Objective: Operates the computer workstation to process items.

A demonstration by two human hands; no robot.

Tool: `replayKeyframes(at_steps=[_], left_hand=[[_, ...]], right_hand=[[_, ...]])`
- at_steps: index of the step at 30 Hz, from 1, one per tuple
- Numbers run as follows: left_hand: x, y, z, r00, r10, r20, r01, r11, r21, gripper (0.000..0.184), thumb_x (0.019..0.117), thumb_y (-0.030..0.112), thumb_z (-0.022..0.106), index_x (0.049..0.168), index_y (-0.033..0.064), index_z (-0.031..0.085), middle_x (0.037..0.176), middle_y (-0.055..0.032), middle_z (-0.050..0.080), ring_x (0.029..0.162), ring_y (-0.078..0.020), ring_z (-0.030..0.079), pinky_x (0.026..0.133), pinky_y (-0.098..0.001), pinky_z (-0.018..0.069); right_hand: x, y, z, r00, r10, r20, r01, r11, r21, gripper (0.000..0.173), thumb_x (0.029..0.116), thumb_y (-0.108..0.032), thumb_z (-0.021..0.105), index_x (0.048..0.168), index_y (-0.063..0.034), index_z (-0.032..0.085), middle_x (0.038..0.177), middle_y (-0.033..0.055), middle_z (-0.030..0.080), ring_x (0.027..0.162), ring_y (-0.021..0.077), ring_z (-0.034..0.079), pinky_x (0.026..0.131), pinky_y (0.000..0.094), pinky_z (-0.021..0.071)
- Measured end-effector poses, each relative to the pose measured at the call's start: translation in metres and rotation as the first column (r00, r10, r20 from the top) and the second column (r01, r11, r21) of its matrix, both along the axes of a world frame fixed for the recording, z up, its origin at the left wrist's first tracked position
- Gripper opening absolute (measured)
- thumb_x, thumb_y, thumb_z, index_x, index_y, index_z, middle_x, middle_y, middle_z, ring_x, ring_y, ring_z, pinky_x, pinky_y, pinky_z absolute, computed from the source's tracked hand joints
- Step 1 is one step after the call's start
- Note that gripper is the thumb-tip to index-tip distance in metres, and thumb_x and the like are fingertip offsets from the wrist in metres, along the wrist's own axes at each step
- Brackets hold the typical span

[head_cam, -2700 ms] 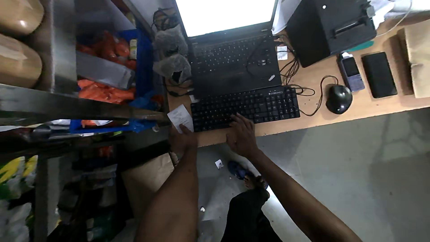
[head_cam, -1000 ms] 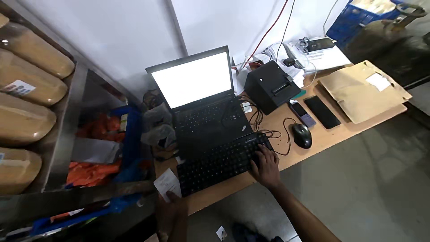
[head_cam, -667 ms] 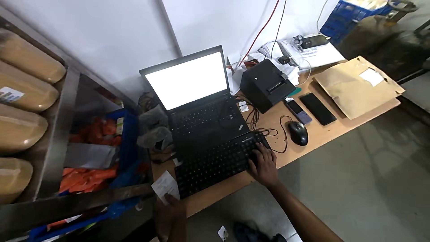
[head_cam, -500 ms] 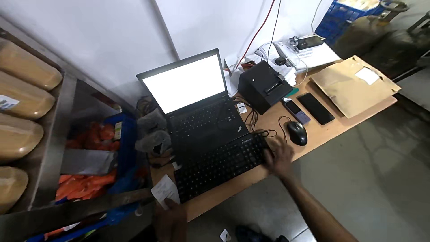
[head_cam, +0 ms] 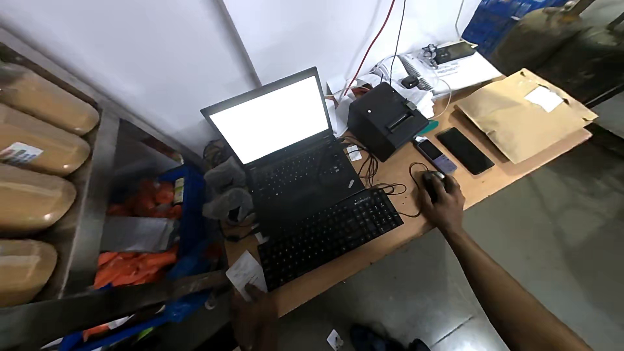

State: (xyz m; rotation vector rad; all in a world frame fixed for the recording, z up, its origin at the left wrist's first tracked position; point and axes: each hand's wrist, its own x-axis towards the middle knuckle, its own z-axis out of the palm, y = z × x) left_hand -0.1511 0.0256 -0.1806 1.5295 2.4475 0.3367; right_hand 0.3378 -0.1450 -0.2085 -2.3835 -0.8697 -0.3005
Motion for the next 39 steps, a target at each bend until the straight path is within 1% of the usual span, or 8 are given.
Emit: replayKeyframes(at_steps=[17, 22, 26, 30, 32, 35, 37, 39], left_hand=[[0.004, -0.005, 0.001, 0.999, -0.035, -0.024, 0.036, 0.998, 0.059, 0.056, 0.11, 0.04, 0.039, 0.151, 0.0029, 0.048, 0.145, -0.0239, 0.057, 0.131, -0.0406, 0.059, 0.106, -0.0606, 0.0478], [0.002, 0.002, 0.003, 0.994, -0.044, -0.097, 0.036, 0.996, -0.083, 0.061, 0.11, 0.046, 0.034, 0.156, 0.0058, 0.041, 0.146, -0.0229, 0.056, 0.131, -0.0385, 0.058, 0.106, -0.0579, 0.0483], [0.011, 0.007, 0.025, 0.993, -0.069, -0.096, 0.052, 0.983, -0.174, 0.064, 0.1104, 0.047, 0.032, 0.159, 0.0057, 0.035, 0.147, -0.0255, 0.055, 0.129, -0.0409, 0.06, 0.103, -0.0592, 0.0501], [0.005, 0.003, 0.021, 0.999, -0.027, -0.034, 0.021, 0.986, -0.166, 0.065, 0.1097, 0.048, 0.035, 0.155, 0.0019, 0.039, 0.142, -0.0277, 0.058, 0.126, -0.0437, 0.061, 0.103, -0.063, 0.0487], [0.002, 0.01, 0.009, 0.999, 0.015, -0.043, -0.022, 0.985, -0.171, 0.066, 0.1091, 0.051, 0.034, 0.155, 0.0034, 0.039, 0.14, -0.0268, 0.06, 0.125, -0.0425, 0.062, 0.102, -0.0628, 0.0492], [0.002, 0.013, 0.009, 0.998, 0.055, 0.01, -0.052, 0.983, -0.174, 0.065, 0.109, 0.05, 0.037, 0.153, 0.003, 0.042, 0.143, -0.0264, 0.057, 0.129, -0.0417, 0.059, 0.106, -0.0613, 0.0467], [-0.001, 0.012, 0.006, 0.999, 0.049, 0.016, -0.046, 0.985, -0.168, 0.065, 0.1088, 0.051, 0.037, 0.153, 0.0038, 0.044, 0.142, -0.0254, 0.058, 0.128, -0.0417, 0.06, 0.104, -0.0622, 0.0475], [-0.002, 0.011, 0.005, 0.999, 0.046, 0.005, -0.044, 0.987, -0.155, 0.065, 0.1087, 0.052, 0.036, 0.152, 0.0043, 0.045, 0.14, -0.0251, 0.06, 0.126, -0.0423, 0.062, 0.102, -0.064, 0.048]], right_hand=[[0.0, -0.001, -0.005, 0.998, -0.055, -0.024, 0.055, 0.999, -0.003, 0.046, 0.0971, -0.034, 0.056, 0.138, -0.0156, 0.064, 0.148, 0.0257, 0.051, 0.131, 0.0484, 0.052, 0.099, 0.0692, 0.0426], [0.0, -0.002, -0.006, 0.998, -0.064, -0.016, 0.064, 0.998, -0.02, 0.05, 0.0969, -0.037, 0.056, 0.141, -0.0141, 0.061, 0.149, 0.0249, 0.05, 0.129, 0.0477, 0.054, 0.096, 0.0696, 0.0441], [-0.002, 0.0, 0.001, 0.997, -0.068, -0.04, 0.067, 0.997, -0.025, 0.058, 0.0977, -0.045, 0.051, 0.147, -0.0141, 0.055, 0.154, 0.0247, 0.046, 0.137, 0.0481, 0.047, 0.104, 0.0691, 0.0394], [-0.011, -0.008, 0.005, 0.998, -0.057, 0.004, 0.057, 0.998, 0.005, 0.063, 0.099, -0.049, 0.048, 0.15, -0.0124, 0.049, 0.159, 0.0236, 0.04, 0.144, 0.0454, 0.041, 0.112, 0.0678, 0.0312], [-0.045, -0.004, 0.017, 0.999, 0.035, 0.005, -0.035, 0.999, 0.036, 0.058, 0.1019, -0.045, 0.05, 0.147, -0.009, 0.052, 0.16, 0.0229, 0.038, 0.146, 0.0439, 0.038, 0.115, 0.0673, 0.0283], [-0.151, 0.005, 0.028, 0.917, 0.386, -0.099, -0.389, 0.921, -0.015, 0.051, 0.0954, -0.037, 0.059, 0.133, -0.0024, 0.063, 0.157, 0.0242, 0.043, 0.143, 0.0444, 0.042, 0.114, 0.0657, 0.035], [-0.222, 0.016, 0.025, 0.783, 0.603, -0.152, -0.615, 0.787, -0.043, 0.055, 0.093, -0.047, 0.063, 0.134, -0.011, 0.066, 0.158, 0.018, 0.044, 0.148, 0.0386, 0.038, 0.117, 0.064, 0.0319], [-0.269, 0.03, 0.021, 0.717, 0.685, -0.13, -0.694, 0.719, -0.036, 0.056, 0.0955, -0.053, 0.057, 0.143, -0.0227, 0.061, 0.161, 0.0123, 0.042, 0.152, 0.0334, 0.033, 0.119, 0.0612, 0.03]])
